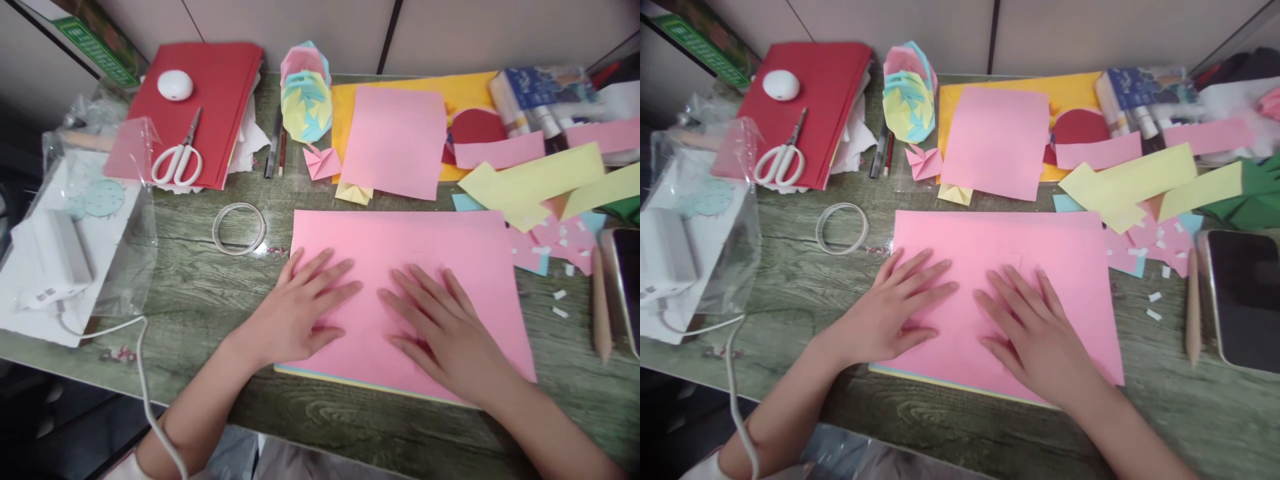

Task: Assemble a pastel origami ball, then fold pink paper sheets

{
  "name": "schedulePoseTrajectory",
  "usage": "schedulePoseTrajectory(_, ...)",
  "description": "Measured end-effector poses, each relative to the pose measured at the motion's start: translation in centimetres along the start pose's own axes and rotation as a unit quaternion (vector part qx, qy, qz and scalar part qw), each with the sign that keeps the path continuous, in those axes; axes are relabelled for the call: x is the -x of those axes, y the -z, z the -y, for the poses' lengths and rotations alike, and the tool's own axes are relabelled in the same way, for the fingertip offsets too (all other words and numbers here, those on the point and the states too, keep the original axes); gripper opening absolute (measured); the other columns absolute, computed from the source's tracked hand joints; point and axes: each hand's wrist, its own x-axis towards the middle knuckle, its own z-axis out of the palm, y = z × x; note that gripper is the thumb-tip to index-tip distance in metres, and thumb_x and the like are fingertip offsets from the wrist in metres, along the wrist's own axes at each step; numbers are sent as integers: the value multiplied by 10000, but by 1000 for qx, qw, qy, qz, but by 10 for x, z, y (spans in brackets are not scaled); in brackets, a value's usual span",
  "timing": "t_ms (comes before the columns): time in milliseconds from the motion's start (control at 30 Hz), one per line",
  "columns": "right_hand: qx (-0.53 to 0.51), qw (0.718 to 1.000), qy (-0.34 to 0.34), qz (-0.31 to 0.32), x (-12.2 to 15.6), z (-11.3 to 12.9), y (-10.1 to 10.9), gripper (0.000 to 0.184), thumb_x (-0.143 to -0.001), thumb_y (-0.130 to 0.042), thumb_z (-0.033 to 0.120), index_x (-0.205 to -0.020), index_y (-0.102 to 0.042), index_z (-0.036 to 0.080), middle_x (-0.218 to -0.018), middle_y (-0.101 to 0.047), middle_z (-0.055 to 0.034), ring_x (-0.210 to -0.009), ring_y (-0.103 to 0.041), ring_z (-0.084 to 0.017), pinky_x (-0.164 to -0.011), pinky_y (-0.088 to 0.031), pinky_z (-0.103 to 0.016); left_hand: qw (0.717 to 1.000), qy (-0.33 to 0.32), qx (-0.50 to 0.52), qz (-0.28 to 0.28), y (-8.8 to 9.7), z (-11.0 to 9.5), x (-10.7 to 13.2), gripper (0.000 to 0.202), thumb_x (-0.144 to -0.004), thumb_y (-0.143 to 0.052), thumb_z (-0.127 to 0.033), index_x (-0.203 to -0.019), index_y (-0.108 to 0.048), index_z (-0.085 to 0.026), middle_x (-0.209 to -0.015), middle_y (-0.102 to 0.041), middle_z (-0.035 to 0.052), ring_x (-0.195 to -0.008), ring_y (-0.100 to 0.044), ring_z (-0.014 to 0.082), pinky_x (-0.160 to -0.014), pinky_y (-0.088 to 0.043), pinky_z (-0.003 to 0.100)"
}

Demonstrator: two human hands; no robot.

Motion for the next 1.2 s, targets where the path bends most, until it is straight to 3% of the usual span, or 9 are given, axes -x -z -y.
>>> schedulePoseTrajectory(1200, 2, 1000, 5, -8, 0, 1, 0, 540, -848, -496, 423, -1329, -415, 193, -1441, -349, -104, -1356, -225, -291, -1079, -164, -577, 1000, 2, 7, 0, 0, 1, 1, 622, -809, -532, -492, -1369, -346, -296, -1488, -267, 17, -1387, -125, 275, -1113, -26, 540)
